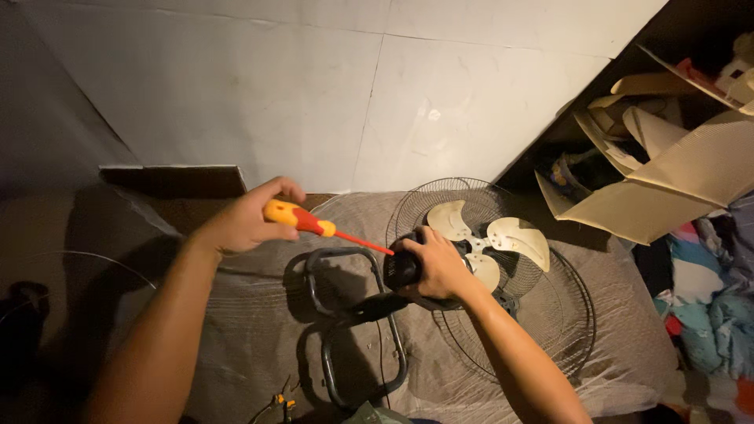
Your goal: The person disassembles a standing fan motor using a screwdriver. They remove screws, separate the motor housing, and detach internal components, placing parts on the bed surface.
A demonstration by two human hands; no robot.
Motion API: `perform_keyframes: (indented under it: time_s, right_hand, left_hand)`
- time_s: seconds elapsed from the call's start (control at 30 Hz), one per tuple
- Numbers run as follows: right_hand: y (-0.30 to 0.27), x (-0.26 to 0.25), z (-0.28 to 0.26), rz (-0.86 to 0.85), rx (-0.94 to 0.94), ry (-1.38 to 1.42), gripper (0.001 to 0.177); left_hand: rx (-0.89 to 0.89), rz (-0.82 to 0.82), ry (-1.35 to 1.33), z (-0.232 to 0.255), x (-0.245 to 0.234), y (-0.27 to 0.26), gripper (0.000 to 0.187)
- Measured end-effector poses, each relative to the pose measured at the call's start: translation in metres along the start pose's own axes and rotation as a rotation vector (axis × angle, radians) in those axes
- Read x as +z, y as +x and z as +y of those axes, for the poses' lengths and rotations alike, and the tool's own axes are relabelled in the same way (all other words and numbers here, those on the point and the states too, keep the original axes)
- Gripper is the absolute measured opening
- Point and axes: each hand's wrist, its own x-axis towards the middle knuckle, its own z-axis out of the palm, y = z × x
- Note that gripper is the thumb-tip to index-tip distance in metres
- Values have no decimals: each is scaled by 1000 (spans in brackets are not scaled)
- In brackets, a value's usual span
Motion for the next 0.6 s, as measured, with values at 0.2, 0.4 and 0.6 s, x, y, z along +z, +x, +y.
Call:
perform_keyframes:
  time_s: [0.2, 0.4, 0.6]
  right_hand:
    - [16, 13, -29, -111, 55, -66, 90]
    - [29, 35, -79, -87, 10, -112, 85]
    - [44, 58, -129, -208, 15, -177, 83]
  left_hand:
    - [-232, 540, -147, -68, -14, -3, 24]
    - [-28, 982, -198, -111, -16, -29, 31]
    - [-37, 1176, -320, -142, -33, -77, 25]
